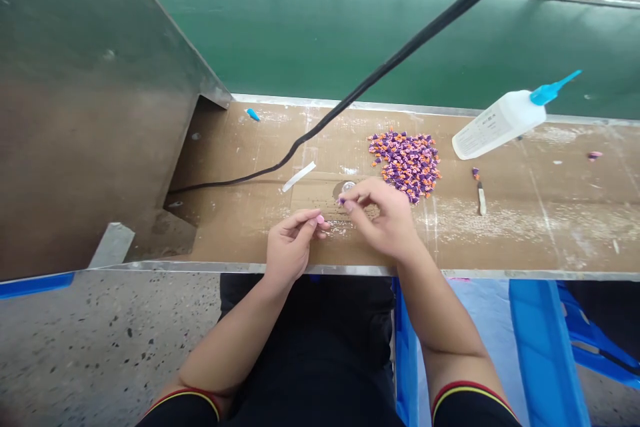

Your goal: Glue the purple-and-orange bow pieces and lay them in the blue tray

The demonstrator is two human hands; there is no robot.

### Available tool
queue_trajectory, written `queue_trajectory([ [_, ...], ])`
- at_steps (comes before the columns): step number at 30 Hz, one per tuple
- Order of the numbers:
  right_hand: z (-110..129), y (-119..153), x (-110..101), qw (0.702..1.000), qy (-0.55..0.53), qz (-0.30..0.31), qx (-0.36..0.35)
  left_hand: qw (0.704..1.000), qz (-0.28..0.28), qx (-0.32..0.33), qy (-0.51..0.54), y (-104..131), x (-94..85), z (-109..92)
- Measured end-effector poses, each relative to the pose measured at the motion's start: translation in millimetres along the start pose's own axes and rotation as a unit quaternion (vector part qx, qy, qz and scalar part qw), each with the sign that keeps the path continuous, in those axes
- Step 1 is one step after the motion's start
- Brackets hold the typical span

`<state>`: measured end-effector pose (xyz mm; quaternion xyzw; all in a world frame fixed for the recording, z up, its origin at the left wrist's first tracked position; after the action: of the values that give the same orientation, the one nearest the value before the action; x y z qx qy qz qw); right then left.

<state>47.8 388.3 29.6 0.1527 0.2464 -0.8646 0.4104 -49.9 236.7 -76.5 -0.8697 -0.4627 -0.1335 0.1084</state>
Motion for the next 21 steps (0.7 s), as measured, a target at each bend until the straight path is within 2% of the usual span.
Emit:
queue_trajectory([
  [3, 5.3, 24.5, 24.1, 0.999, -0.042, 0.016, 0.011, 0.998, 0.007, 0.057, -0.031, -1.6, 2.4, -13.8],
  [8, -11.0, 56.4, 44.7, 0.984, -0.151, -0.050, 0.081, 0.994, 0.006, 0.092, -0.057, 0.1, 1.5, -23.7],
  [12, -28.7, 67.6, 57.0, 0.943, -0.280, -0.083, 0.159, 0.977, -0.004, 0.158, -0.141, 1.3, -4.0, -36.5],
  [14, -36.6, 70.3, 61.6, 0.919, -0.336, -0.096, 0.184, 0.961, 0.011, 0.206, -0.181, 2.1, -1.9, -44.9],
  [16, -43.8, 71.9, 65.8, 0.902, -0.369, -0.100, 0.202, 0.953, 0.029, 0.229, -0.196, 2.8, 0.5, -47.7],
  [18, -48.9, 73.0, 68.8, 0.896, -0.376, -0.102, 0.212, 0.955, 0.042, 0.218, -0.197, 3.3, 1.7, -44.5],
  [21, -51.3, 76.0, 63.1, 0.905, -0.346, -0.141, 0.204, 0.984, 0.019, 0.118, -0.130, 4.3, -2.0, -25.4],
])
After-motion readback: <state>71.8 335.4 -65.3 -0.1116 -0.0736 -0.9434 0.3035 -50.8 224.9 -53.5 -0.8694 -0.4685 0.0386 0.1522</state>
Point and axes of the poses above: each hand's wrist, its own y-axis away from the middle knuckle, its own x-axis out of the palm, z = x × y, the point moved 10 cm from there along -y, towards the middle knuckle, and after that the axes turned 10 degrees about x, right-handed, at the moved point
